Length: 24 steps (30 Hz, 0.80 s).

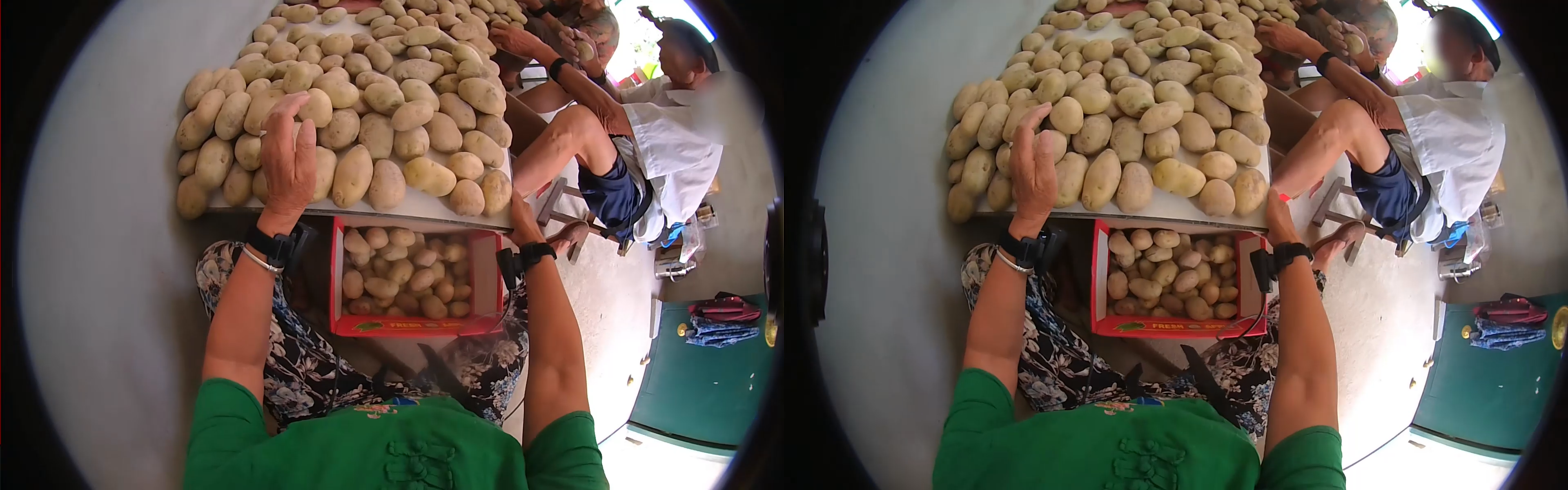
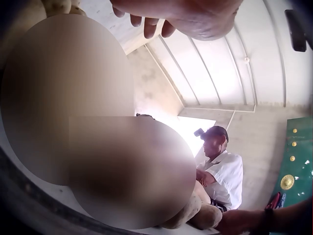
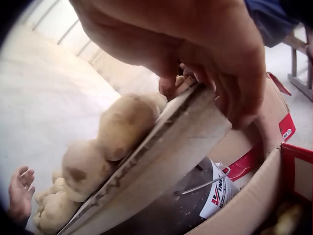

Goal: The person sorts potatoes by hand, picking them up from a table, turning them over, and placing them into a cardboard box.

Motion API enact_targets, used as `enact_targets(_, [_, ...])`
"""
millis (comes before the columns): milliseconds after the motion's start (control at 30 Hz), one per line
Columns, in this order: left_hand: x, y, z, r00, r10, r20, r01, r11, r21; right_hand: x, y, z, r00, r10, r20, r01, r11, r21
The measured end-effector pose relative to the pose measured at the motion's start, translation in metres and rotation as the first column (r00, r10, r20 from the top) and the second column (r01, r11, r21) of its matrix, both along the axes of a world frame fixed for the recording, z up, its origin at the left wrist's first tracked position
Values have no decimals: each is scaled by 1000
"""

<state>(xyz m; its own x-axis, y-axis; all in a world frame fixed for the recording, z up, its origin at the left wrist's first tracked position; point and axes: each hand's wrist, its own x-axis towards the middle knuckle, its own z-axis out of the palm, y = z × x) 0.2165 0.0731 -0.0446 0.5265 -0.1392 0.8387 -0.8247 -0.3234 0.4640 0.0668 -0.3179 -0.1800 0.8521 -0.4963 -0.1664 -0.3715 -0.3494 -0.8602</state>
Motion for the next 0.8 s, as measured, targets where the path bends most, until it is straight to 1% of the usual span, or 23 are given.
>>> enact_targets(33, [1,-1,1,1000,-6,4,6,1000,17,4,19,24,991,-117,-60,123,986,111])
enact_targets(133, [-8,-7,5,998,-56,-9,57,997,46,9,21,19,982,-170,-85,180,975,129])
enact_targets(167, [-11,-8,4,995,-67,-74,72,996,61,9,4,-11,996,-88,5,87,996,9])
enact_targets(200, [-16,-8,3,987,-74,-144,86,993,79,6,34,31,993,-108,-43,99,979,-179])
enact_targets(233, [-19,-8,2,981,-42,-191,77,981,176,5,29,22,998,18,-61,-39,929,-368])
enact_targets(267, [-23,-13,-1,976,-60,-208,103,974,204,10,18,18,994,15,-106,-33,986,-163])
enact_targets(300, [-24,-20,-2,966,-141,-218,176,973,149,12,32,31,993,-89,-77,63,956,-285])
enact_targets(333, [-25,-28,-2,950,-217,-224,242,966,89,15,30,26,992,-101,-79,76,960,-269])
enact_targets(367, [-29,-36,-1,929,-219,-299,257,962,92,20,27,22,988,-137,-68,114,957,-266])
enact_targets(400, [-32,-45,2,925,-222,-309,266,958,108,20,28,17,983,-172,-63,150,953,-262])
enact_targets(433, [-31,-56,6,942,-187,-279,253,942,222,21,35,26,959,-271,-81,253,950,-185])
enact_targets(467, [-28,-66,8,959,-154,-240,230,914,334,20,41,35,958,-275,-79,259,951,-171])
enact_targets(500, [-20,-76,9,961,-179,-209,251,882,399,17,48,45,964,-263,-26,255,953,-166])
enact_targets(533, [-11,-85,10,961,-180,-209,254,872,418,13,52,46,967,-252,24,253,955,-158])
enact_targets(567, [-2,-95,10,968,-190,-165,250,804,539,28,31,10,966,-257,-22,241,928,-286])
enact_targets(600, [4,-105,8,970,-209,-123,238,723,648,22,34,11,963,-266,-29,249,930,-269])
enact_targets(633, [11,-111,7,970,-211,-124,235,658,716,20,41,25,956,-289,-45,270,931,-243])
enact_targets(667, [18,-117,7,967,-221,-125,241,645,725,19,49,43,948,-312,-58,293,930,-220])
enact_targets(700, [24,-122,7,978,-179,-107,190,551,813,12,61,62,946,-323,-39,308,928,-210])
enact_targets(733, [32,-128,6,987,-140,-81,136,449,883,15,55,49,942,-333,-39,319,925,-205])
enact_targets(767, [43,-130,-5,981,-192,16,93,541,836,24,46,30,947,-313,-71,280,914,-295])
enact_targets(800, [46,-132,-6,980,-198,17,95,540,836,26,46,32,950,-293,-107,233,895,-381])
